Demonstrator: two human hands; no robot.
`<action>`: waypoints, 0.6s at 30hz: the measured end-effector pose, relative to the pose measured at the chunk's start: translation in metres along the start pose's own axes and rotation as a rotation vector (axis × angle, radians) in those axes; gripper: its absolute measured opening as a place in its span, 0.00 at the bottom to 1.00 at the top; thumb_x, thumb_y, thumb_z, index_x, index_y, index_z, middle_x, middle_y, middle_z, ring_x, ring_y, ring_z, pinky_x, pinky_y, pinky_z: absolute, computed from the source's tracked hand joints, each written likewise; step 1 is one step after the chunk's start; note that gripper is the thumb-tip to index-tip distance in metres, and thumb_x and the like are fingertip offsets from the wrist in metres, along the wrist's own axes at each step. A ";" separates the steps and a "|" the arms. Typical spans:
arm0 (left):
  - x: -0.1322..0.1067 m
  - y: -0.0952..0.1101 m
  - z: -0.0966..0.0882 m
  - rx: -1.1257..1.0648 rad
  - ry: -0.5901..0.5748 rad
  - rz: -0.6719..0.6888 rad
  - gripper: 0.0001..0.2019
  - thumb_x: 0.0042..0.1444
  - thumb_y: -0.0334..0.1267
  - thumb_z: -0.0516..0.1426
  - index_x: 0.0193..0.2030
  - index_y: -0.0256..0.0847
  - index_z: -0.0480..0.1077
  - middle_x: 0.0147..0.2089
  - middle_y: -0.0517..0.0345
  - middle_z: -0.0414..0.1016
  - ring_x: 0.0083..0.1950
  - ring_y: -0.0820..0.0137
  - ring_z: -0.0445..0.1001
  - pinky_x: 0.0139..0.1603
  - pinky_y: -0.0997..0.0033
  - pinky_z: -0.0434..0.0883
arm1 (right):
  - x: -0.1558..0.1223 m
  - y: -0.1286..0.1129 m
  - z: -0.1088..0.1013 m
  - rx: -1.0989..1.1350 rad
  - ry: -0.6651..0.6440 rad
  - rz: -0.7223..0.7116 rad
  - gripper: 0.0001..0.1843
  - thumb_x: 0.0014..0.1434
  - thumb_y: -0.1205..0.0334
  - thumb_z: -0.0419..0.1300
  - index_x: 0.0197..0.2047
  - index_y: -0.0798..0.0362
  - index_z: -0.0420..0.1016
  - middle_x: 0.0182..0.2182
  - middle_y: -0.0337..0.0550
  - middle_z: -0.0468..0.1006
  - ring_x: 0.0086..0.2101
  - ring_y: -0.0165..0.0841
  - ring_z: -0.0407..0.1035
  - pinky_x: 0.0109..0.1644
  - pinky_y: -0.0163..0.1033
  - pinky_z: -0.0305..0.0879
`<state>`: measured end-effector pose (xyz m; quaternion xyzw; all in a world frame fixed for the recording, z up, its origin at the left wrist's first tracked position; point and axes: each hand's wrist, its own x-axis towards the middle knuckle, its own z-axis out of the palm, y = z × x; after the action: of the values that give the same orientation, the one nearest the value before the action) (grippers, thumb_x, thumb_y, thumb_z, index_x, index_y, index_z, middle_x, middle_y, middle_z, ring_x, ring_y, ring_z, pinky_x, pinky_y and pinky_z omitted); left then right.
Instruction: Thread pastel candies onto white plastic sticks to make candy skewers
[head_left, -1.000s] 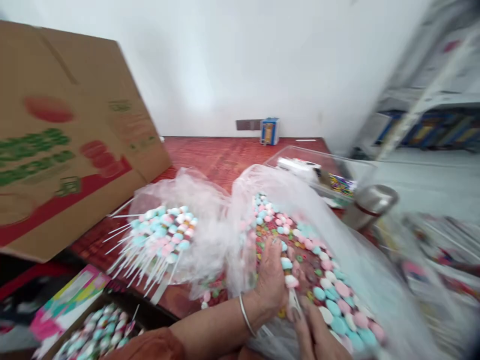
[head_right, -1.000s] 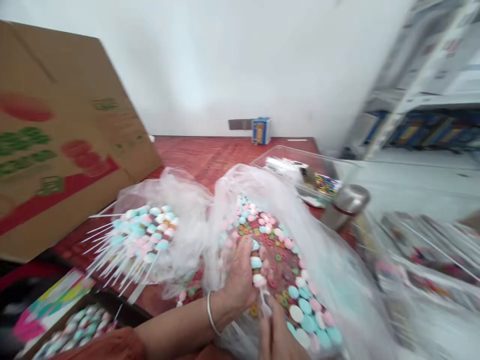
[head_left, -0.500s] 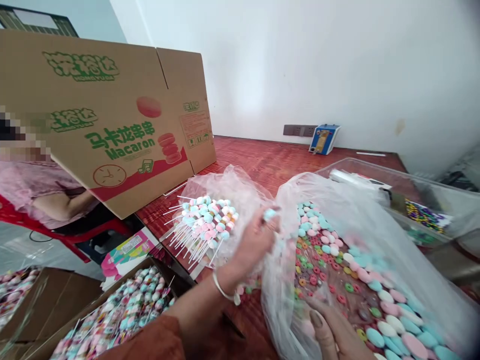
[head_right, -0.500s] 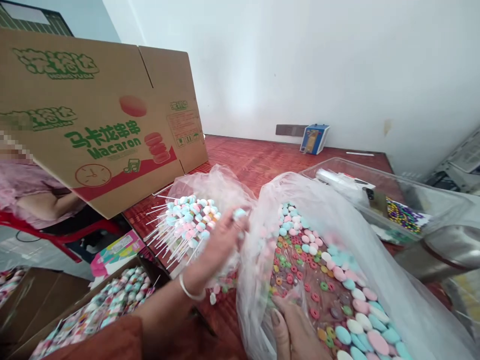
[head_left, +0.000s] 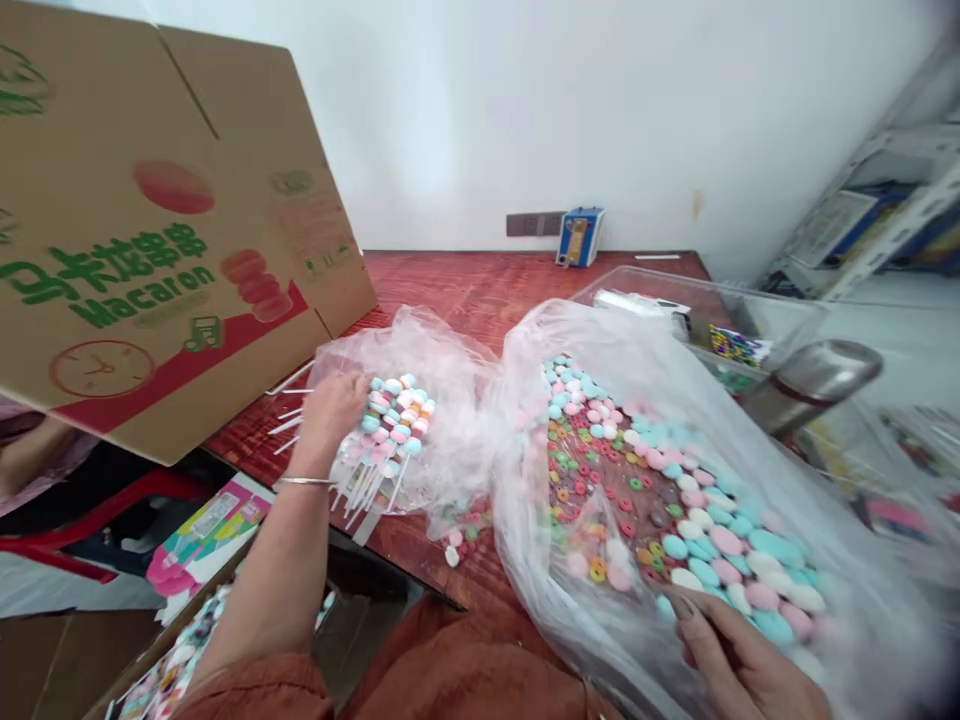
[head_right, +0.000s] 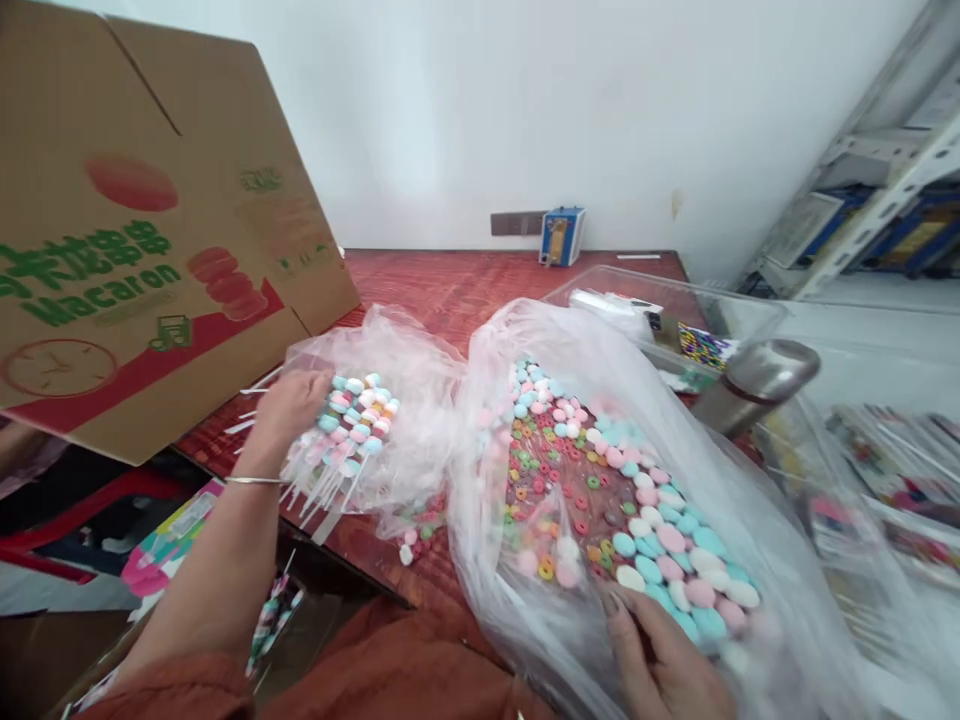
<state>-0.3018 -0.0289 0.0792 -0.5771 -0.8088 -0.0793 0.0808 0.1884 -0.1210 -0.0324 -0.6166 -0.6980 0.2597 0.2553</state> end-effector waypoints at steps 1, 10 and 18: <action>-0.002 -0.001 -0.002 0.009 0.031 -0.014 0.24 0.66 0.44 0.42 0.39 0.34 0.76 0.43 0.40 0.79 0.45 0.54 0.73 0.45 0.59 0.67 | -0.003 -0.006 -0.004 0.009 0.018 0.020 0.19 0.61 0.46 0.54 0.43 0.47 0.80 0.36 0.42 0.84 0.33 0.37 0.78 0.34 0.34 0.72; -0.046 0.068 -0.018 -0.381 0.723 0.218 0.12 0.59 0.43 0.59 0.45 0.38 0.77 0.44 0.51 0.80 0.49 0.63 0.75 0.55 0.59 0.69 | -0.012 -0.054 0.012 -0.027 -0.205 -0.104 0.15 0.66 0.65 0.47 0.45 0.51 0.76 0.40 0.43 0.79 0.41 0.35 0.74 0.45 0.38 0.67; -0.143 0.191 0.023 -0.684 -0.396 0.988 0.10 0.66 0.34 0.50 0.44 0.41 0.73 0.44 0.53 0.77 0.46 0.67 0.75 0.46 0.70 0.71 | -0.029 -0.059 0.019 -0.351 -0.368 -0.052 0.07 0.65 0.64 0.55 0.36 0.51 0.74 0.36 0.43 0.80 0.38 0.39 0.75 0.39 0.38 0.61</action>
<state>-0.0765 -0.0937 0.0315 -0.8793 -0.3756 -0.1784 -0.2322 0.1352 -0.1567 -0.0075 -0.5757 -0.7828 0.2355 0.0197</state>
